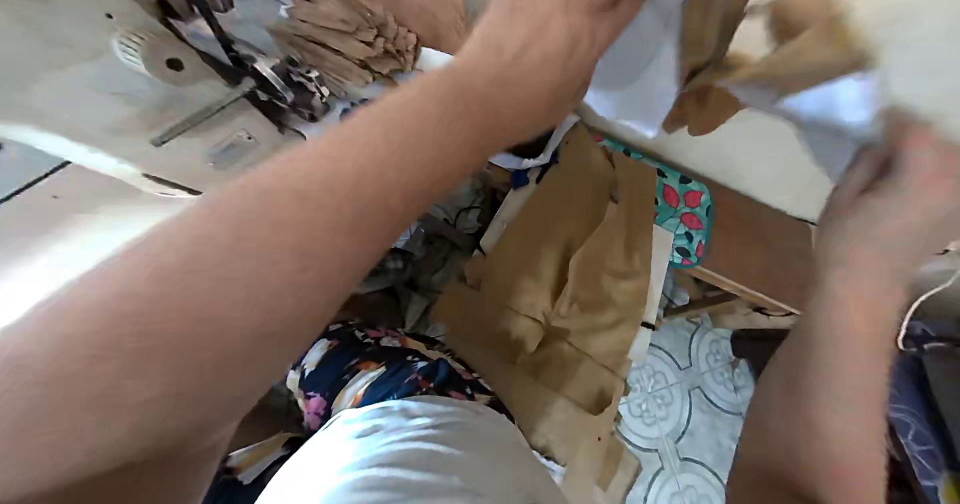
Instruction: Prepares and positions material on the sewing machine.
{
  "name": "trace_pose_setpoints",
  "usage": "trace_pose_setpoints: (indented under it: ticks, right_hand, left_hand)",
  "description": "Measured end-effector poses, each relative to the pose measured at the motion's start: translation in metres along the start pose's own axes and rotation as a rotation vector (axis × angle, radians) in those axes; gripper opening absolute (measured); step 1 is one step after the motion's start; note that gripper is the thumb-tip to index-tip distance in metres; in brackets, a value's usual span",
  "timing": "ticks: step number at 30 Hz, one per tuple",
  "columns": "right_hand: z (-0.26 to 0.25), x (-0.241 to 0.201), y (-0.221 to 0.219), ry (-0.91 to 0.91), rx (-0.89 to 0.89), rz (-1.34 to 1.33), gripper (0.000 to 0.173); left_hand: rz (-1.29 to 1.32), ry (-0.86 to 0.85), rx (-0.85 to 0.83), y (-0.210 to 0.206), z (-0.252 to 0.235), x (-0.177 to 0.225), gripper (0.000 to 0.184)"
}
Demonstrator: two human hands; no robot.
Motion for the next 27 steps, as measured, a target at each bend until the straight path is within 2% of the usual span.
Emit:
trace_pose_setpoints:
  ticks: [2, 6, 9, 11, 13, 17, 19, 25, 27]
  right_hand:
    - [0.044, -0.002, -0.037, -0.003, -0.153, -0.042, 0.037]
    - [0.136, 0.006, -0.111, -0.048, -0.468, -0.134, 0.032]
    - [0.197, 0.004, -0.140, -0.073, -0.667, -0.166, 0.029]
    - [0.228, 0.000, -0.152, -0.148, -0.881, -0.107, 0.027]
    - [0.247, -0.004, -0.159, -0.240, -1.113, -0.037, 0.029]
    - [0.259, -0.014, -0.156, -0.257, -1.450, 0.013, 0.030]
    - [0.267, -0.021, -0.154, -0.218, -1.544, 0.036, 0.030]
    - [0.332, -0.052, -0.169, -0.163, -1.751, 0.177, 0.046]
    - [0.349, -0.057, -0.173, -0.138, -1.767, 0.196, 0.047]
  left_hand:
    - [-0.008, -0.071, -0.025, -0.049, 0.019, 0.008, 0.060]
    - [0.107, -0.119, -0.201, -0.148, 0.079, 0.026, 0.048]
    - [0.221, -0.089, -0.446, -0.206, 0.139, 0.044, 0.050]
    - [0.246, -0.103, -0.544, -0.235, 0.176, 0.054, 0.053]
    - [0.247, -0.135, -0.633, -0.250, 0.199, 0.060, 0.049]
    - [0.233, -0.161, -0.582, -0.235, 0.211, 0.057, 0.052]
    - [0.231, -0.180, -0.600, -0.232, 0.223, 0.058, 0.051]
    - [0.286, -0.116, -0.976, -0.290, 0.287, 0.076, 0.049]
    - [0.325, -0.102, -1.035, -0.297, 0.297, 0.082, 0.050]
Point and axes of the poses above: each hand's wrist, its own z-axis away from the middle knuckle, its own y-axis out of the back of the hand, x = y × z, the point moved 7 cm from there along -z, towards the middle knuckle, and after that the axes turned 5 degrees about -z, right-handed, at the moved point
